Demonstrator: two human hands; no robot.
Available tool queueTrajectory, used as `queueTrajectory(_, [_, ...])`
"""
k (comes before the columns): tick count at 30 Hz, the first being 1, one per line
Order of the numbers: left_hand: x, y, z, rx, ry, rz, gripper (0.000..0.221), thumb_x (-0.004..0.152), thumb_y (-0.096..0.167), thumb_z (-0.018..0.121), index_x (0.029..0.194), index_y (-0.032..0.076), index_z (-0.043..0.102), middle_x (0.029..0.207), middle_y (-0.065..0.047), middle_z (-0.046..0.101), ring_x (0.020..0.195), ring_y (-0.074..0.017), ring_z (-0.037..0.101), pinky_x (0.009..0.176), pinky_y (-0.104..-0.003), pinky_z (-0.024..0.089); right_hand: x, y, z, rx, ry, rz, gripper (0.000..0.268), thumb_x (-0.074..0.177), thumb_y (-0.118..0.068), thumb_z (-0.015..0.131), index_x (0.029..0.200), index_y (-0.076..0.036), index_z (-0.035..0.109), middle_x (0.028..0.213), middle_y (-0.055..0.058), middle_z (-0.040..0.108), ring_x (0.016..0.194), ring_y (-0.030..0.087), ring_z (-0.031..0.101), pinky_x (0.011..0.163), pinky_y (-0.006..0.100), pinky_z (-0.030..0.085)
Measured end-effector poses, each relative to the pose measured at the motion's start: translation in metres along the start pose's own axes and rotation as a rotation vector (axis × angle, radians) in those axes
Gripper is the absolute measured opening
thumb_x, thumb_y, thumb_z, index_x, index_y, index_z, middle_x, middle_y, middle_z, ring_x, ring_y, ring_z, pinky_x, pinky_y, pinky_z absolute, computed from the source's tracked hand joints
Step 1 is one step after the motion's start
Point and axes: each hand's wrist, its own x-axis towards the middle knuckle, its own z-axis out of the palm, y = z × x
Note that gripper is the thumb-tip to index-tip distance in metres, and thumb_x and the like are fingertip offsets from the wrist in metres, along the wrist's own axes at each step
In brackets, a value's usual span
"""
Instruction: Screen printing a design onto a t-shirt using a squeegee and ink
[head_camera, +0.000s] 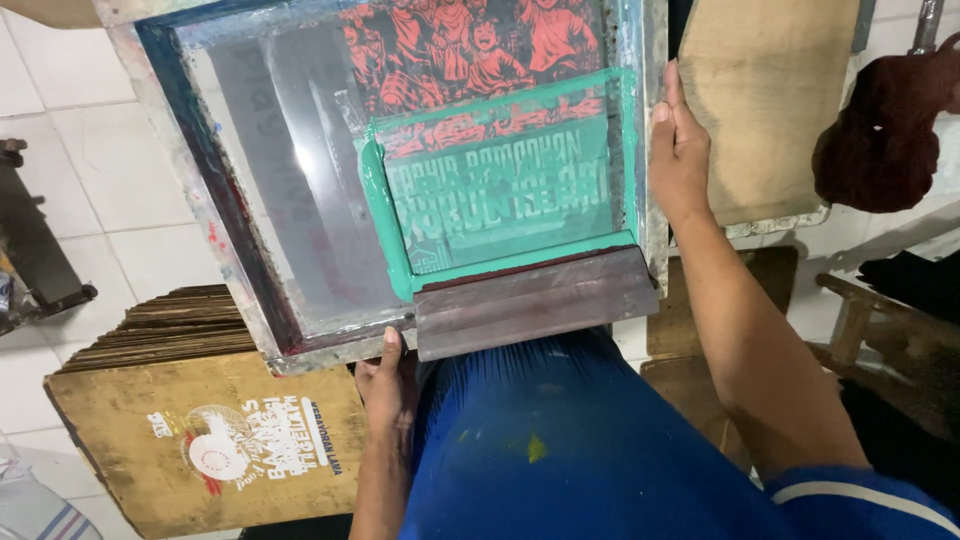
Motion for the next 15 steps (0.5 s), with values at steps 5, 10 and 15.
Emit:
queueTrajectory(5, [0.003,-0.005,-0.009,0.117,0.185,-0.034,0.064,0.089,0.021,0.08,0.071,0.02,0.018,0.062,0.005,0.028,0.06,-0.007,0.035,0.062,-0.035,0.051,0.0,-0.004,0.0,0.007,-0.006,0.029,0.045,0.116,-0.018,0.038,0.16,-0.011,0.032,0.165,0.017,0.035,0.153,0.022,0.032,0.125,0.029,0.022])
queueTrajectory(10, [-0.003,0.007,-0.001,0.32,0.331,-0.15,0.06,0.085,0.035,0.082,0.081,0.02,0.024,0.07,0.005,0.028,0.062,-0.0071,0.031,0.056,-0.028,0.038,-0.004,-0.01,-0.002,0.016,-0.014,0.125,0.046,0.117,-0.02,0.039,0.162,-0.021,0.029,0.163,0.004,0.041,0.063,0.004,0.021,0.063,0.019,0.039])
queueTrajectory(15, [-0.001,0.001,-0.001,0.283,0.315,-0.12,0.046,0.086,0.034,0.081,0.091,0.015,0.039,0.088,0.0,0.054,0.083,-0.0097,0.057,0.077,-0.031,0.054,-0.005,-0.013,-0.007,0.031,-0.024,0.165,0.047,0.118,-0.027,0.044,0.164,-0.025,0.034,0.076,-0.011,0.023,0.063,0.006,0.017,0.055,0.022,0.022])
